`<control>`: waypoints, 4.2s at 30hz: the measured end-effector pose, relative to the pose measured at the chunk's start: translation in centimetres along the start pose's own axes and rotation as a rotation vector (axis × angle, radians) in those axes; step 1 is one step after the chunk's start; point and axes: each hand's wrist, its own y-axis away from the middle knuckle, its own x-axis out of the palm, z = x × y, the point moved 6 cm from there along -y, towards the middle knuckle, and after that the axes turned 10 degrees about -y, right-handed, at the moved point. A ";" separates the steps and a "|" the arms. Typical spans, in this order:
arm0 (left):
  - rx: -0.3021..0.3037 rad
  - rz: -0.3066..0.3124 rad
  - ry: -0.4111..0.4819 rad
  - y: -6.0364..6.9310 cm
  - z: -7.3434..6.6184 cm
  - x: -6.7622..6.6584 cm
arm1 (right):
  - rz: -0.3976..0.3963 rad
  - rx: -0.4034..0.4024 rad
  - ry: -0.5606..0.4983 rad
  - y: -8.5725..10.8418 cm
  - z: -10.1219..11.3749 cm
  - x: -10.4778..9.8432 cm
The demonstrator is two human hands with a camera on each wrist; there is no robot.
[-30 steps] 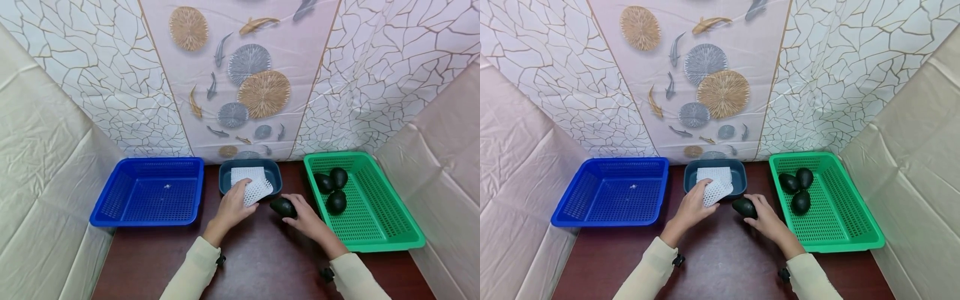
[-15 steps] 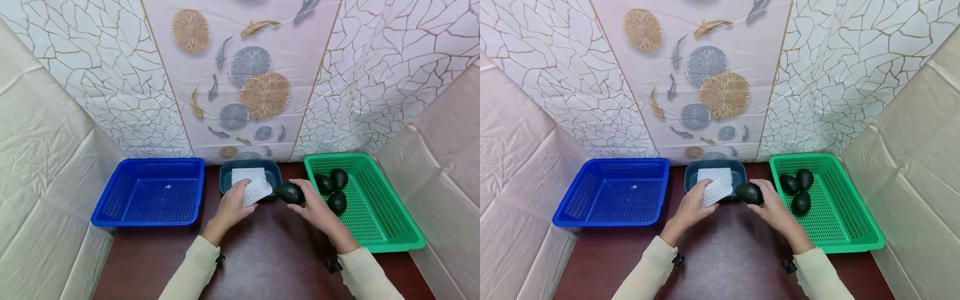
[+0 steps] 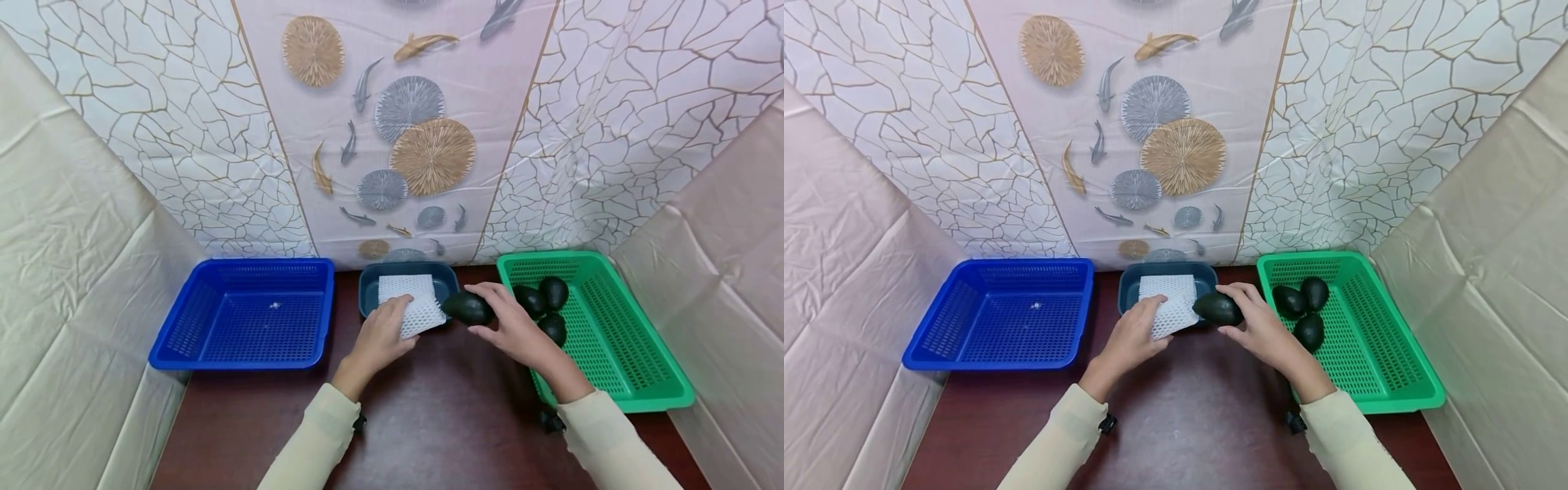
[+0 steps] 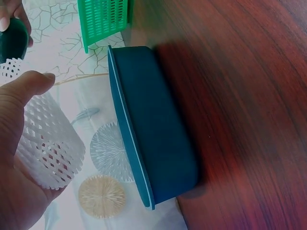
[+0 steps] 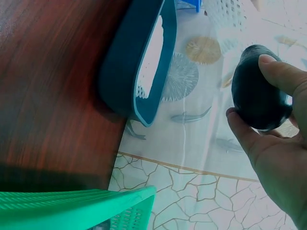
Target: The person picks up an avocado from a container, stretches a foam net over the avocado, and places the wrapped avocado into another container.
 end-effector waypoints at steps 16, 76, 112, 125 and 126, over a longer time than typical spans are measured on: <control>0.099 -0.005 -0.100 -0.1 -1.0 0.1 | 0.052 0.041 -0.043 -0.7 0.6 1.3; 0.126 0.035 0.121 0.2 -3.9 0.4 | 0.132 0.131 -0.130 -1.2 1.4 3.7; 0.247 -0.124 -0.075 0.7 -4.5 -1.8 | -0.031 0.289 -0.454 0.0 -1.4 5.2; 0.177 0.076 -0.036 0.4 -4.8 -1.0 | -0.021 0.259 -0.406 0.0 -1.0 5.8; 0.168 0.092 -0.031 0.3 -4.8 -0.9 | -0.020 0.251 -0.393 0.0 -1.0 5.9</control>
